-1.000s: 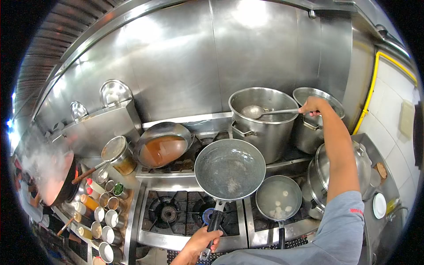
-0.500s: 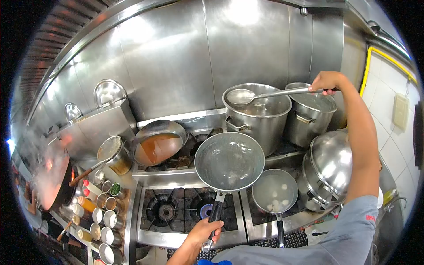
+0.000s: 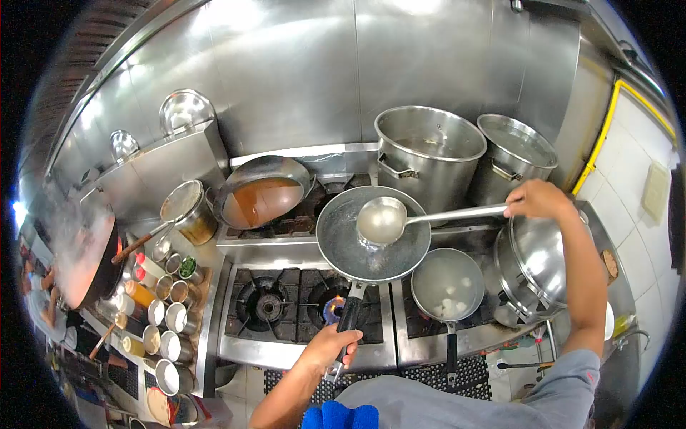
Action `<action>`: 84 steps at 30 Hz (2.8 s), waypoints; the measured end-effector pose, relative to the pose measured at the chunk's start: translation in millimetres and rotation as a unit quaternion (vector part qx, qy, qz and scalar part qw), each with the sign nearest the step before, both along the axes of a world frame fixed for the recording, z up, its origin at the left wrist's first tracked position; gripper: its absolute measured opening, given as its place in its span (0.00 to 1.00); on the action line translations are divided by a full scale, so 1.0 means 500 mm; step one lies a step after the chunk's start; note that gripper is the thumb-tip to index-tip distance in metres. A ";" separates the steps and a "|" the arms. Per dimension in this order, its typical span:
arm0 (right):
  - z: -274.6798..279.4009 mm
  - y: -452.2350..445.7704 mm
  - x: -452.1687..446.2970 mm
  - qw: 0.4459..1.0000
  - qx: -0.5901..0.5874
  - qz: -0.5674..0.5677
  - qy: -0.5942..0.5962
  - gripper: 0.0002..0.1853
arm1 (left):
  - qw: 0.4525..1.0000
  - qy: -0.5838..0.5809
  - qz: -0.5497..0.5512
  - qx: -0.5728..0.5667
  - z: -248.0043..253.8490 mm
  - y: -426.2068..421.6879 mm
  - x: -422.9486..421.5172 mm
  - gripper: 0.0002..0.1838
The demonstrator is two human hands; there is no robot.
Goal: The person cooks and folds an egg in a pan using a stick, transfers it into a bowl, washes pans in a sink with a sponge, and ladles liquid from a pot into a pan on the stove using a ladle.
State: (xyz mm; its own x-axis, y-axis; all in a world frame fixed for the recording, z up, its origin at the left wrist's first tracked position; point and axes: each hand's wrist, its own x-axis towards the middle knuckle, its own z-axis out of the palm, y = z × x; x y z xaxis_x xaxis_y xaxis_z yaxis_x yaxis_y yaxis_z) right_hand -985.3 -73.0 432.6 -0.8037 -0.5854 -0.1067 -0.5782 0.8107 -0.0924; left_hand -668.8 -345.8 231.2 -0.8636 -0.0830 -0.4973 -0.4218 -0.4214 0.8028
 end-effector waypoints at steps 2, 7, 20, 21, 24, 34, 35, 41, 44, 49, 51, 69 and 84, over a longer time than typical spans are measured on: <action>-0.050 0.009 0.019 0.985 0.010 0.082 0.149 0.17 | 1.000 0.008 -0.005 -0.001 -0.007 -0.001 0.008 0.14; -0.052 0.010 0.067 0.942 0.003 0.116 0.314 0.17 | 1.000 0.004 0.002 -0.009 -0.027 -0.001 0.018 0.14; 0.025 -0.070 -0.200 0.914 -0.019 -0.083 0.398 0.20 | 1.000 -0.011 0.002 -0.025 -0.029 0.009 0.015 0.16; 0.015 -0.090 -0.225 0.916 0.010 -0.084 0.392 0.20 | 1.000 -0.013 0.004 -0.019 -0.027 0.010 0.013 0.16; -0.025 -0.133 -0.297 0.923 0.054 -0.090 0.371 0.20 | 0.999 -0.014 -0.004 -0.031 -0.017 0.010 0.006 0.16; -0.043 -0.187 -0.365 0.955 0.089 -0.094 0.268 0.24 | 1.000 -0.008 -0.012 -0.025 -0.006 0.001 -0.010 0.17; -0.041 -0.189 -0.368 0.954 0.087 -0.095 0.269 0.24 | 1.000 -0.012 -0.009 -0.027 -0.003 0.001 -0.011 0.17; 0.000 -0.199 -0.350 0.983 0.058 -0.135 0.112 0.23 | 0.999 -0.011 0.011 -0.036 0.007 0.000 -0.011 0.17; -0.002 -0.178 -0.375 0.987 0.010 -0.156 0.033 0.22 | 0.999 -0.008 0.013 -0.028 0.016 -0.001 -0.012 0.17; 0.032 -0.153 -0.378 0.964 -0.066 -0.205 -0.155 0.19 | 1.000 -0.005 -0.002 -0.022 0.019 -0.005 -0.012 0.17; 0.061 -0.141 -0.363 0.963 -0.065 -0.203 -0.163 0.19 | 1.000 -0.001 0.008 -0.028 0.028 -0.003 -0.014 0.16; 0.243 -0.037 -0.129 0.992 -0.066 -0.086 -0.063 0.18 | 1.000 0.024 -0.010 -0.017 0.025 -0.012 -0.023 0.16; -0.057 -0.013 0.038 0.953 0.019 0.117 0.281 0.17 | 0.999 0.015 -0.014 -0.042 -0.005 -0.001 -0.002 0.16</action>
